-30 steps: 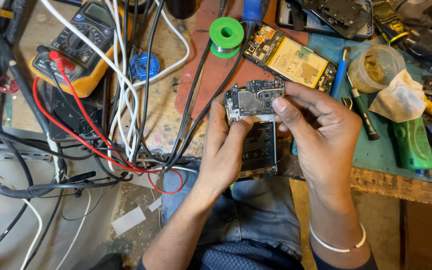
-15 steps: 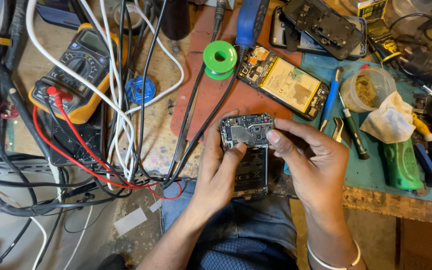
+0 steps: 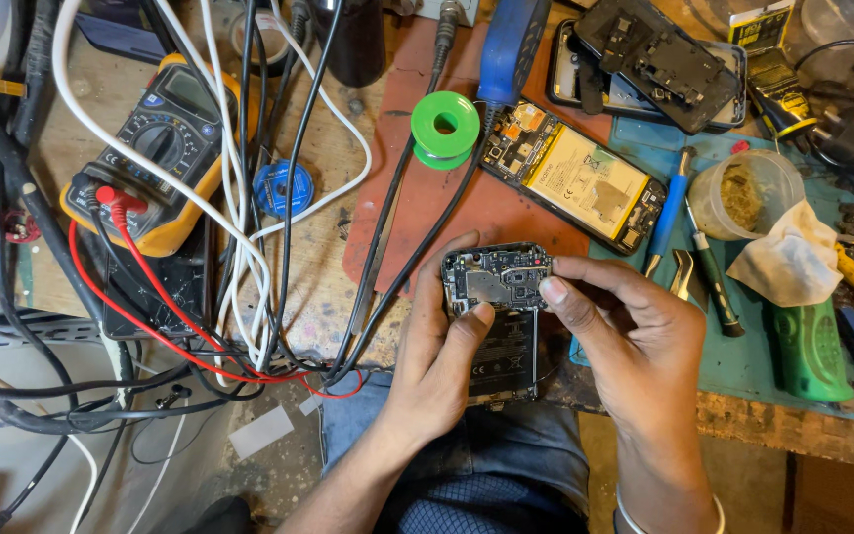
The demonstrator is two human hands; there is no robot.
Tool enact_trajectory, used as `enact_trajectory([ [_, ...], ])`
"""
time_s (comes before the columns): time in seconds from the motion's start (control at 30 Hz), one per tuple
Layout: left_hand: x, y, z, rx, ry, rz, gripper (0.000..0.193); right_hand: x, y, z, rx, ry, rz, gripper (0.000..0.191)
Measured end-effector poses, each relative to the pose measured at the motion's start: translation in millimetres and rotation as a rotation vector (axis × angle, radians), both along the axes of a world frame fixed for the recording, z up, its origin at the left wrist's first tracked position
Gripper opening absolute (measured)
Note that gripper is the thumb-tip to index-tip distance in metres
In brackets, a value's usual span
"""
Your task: The person cleans a small circuit board with a white wipe, then uses tweezers to place a small blue component onto the board. They then pick up a disassembled smartphone, remove the motherboard, and place the cleaned circuit board into the phone chassis.
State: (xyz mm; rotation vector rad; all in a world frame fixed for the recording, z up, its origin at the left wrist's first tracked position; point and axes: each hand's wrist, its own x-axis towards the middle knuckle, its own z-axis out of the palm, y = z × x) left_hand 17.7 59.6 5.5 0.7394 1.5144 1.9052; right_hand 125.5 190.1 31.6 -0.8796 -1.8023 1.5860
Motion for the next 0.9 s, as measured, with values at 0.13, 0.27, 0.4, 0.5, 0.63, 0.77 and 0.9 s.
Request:
enact_trajectory([
  [0.13,0,-1,0,0.011,-0.078,-0.017,0.057,3,0,-3,0.023,-0.017,0.001,0.022],
  [0.27,-1,0,1,0.005,-0.153,-0.018,0.06,4,1,-6,0.046,0.011,0.027,0.023],
  [0.4,-3,-2,2,-0.013,-0.064,-0.031,0.063,2,1,-7,0.013,0.071,0.055,0.025],
  [0.5,-3,-2,2,0.017,-0.11,-0.045,0.066,1,0,-7,0.033,0.064,0.06,0.027],
  [0.63,-2,-2,3,-0.016,-0.083,-0.032,0.074,1,0,-7,0.053,0.061,0.072,0.032],
  [0.77,1,-3,3,0.018,-0.146,-0.024,0.084,5,0,-10,0.063,0.079,0.07,0.031],
  [0.9,3,-3,-1,0.05,-0.068,0.003,0.083,9,-1,-15,0.071,0.135,0.081,0.03],
])
